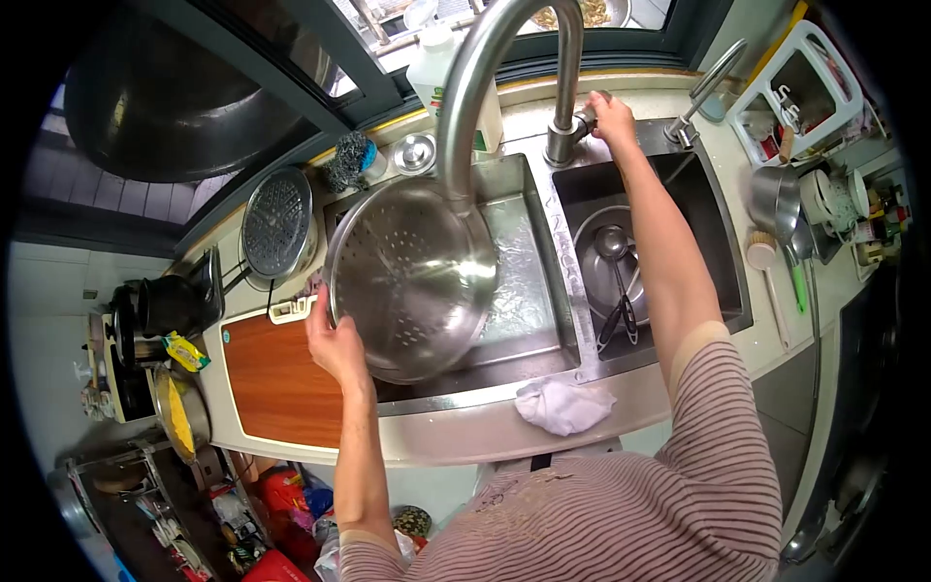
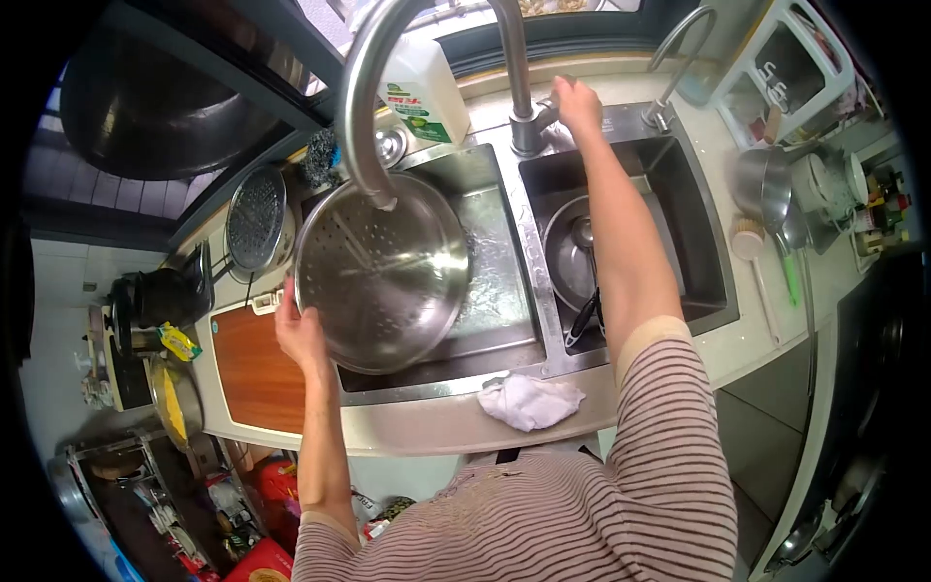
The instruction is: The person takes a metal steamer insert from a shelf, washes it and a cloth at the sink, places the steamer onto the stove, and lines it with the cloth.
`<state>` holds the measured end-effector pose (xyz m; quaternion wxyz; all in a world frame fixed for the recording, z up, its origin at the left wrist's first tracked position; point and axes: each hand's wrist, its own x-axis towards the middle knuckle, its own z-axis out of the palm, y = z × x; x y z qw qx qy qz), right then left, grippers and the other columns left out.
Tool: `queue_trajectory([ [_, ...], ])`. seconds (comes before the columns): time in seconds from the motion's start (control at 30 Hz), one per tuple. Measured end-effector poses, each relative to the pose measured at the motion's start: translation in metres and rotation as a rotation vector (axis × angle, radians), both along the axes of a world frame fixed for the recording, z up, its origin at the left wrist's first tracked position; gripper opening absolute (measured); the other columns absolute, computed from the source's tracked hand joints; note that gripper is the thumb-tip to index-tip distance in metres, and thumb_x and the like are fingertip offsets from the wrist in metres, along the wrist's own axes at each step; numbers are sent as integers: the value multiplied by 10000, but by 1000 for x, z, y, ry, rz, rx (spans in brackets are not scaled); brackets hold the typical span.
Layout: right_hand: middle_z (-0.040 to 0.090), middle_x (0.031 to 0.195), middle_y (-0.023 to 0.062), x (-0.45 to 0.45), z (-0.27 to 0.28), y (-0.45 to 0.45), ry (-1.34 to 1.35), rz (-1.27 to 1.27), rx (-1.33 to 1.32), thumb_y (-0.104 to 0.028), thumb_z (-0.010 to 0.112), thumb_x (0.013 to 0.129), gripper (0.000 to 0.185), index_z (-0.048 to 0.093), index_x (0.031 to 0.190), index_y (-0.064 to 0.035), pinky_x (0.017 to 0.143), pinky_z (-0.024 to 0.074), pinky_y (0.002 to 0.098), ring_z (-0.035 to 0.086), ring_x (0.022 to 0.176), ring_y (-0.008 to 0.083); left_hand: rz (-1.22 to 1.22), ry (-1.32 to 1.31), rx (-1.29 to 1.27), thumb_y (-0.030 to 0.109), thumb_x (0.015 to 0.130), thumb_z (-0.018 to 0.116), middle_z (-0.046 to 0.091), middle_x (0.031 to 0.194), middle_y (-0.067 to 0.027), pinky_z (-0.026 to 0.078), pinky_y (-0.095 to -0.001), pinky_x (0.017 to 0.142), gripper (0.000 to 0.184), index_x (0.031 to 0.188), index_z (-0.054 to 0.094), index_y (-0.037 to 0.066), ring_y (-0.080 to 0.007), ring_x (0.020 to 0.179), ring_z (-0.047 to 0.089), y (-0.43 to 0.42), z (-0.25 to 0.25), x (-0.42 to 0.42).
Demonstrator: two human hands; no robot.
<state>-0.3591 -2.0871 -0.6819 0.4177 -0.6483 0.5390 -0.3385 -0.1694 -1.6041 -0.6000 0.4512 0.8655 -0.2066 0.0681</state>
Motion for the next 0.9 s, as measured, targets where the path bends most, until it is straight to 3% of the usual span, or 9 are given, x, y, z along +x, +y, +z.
queue_trajectory([
  [0.13,637,899,163,-1,27,31,-213,-28,231,-380,565,815,419,589,1007,-9,742,461,368,618,819,253,114,575,-348,-107,646,469,618,936,-96,467,-245,664,510,1147,539,-40,-171,760,596,9,-60,-1],
  [0.23,602,998,134,-27,31,99,-112,122,-166,-287,574,831,405,513,1110,0,744,470,304,592,861,195,155,888,-489,-129,635,464,618,923,-121,485,-270,659,461,1081,556,-55,-203,764,606,30,-123,6],
  [0.37,582,1038,86,-123,77,277,44,1000,108,-285,611,816,398,535,1151,-84,827,461,320,571,944,213,244,1045,-306,-155,633,503,632,863,-114,506,-320,668,361,964,579,-33,-234,750,618,40,-174,3],
  [0.5,501,1109,142,-162,91,366,524,1485,-350,-190,587,754,391,526,1137,-141,785,442,416,508,974,295,276,1090,130,-72,666,556,608,805,-96,452,-338,468,295,940,573,36,-204,632,579,28,-184,-10],
  [0.53,496,1086,141,-159,85,370,478,1435,-264,-166,592,735,385,527,1113,-135,759,445,415,511,950,298,261,1116,287,-23,692,583,584,777,-76,396,-337,351,272,950,557,59,-187,609,552,24,-184,-9],
  [0.57,491,1062,139,-151,77,370,434,1388,-182,-143,597,716,380,527,1090,-129,734,449,413,514,926,300,283,1075,393,19,702,598,612,868,-120,476,-400,486,289,985,547,40,-252,684,600,16,-176,-8],
  [0.73,471,954,131,-51,65,344,270,871,-163,-80,587,697,339,511,1026,-93,674,463,406,547,822,331,76,586,536,71,739,457,593,1037,-232,432,-412,858,439,1175,423,37,-385,977,567,8,-175,6],
  [0.8,480,1038,148,-3,10,327,272,636,-103,-104,601,723,324,515,1034,-79,730,453,427,551,880,364,0,605,625,73,744,450,584,1052,-238,430,-428,862,500,1234,354,46,-401,974,563,8,-185,15],
  [0.9,542,907,144,46,-139,297,35,73,142,-106,605,732,224,526,917,-8,727,433,322,541,835,219,-133,694,671,37,742,443,575,1050,-254,481,-425,768,572,1284,259,43,-403,919,588,12,-186,20],
])
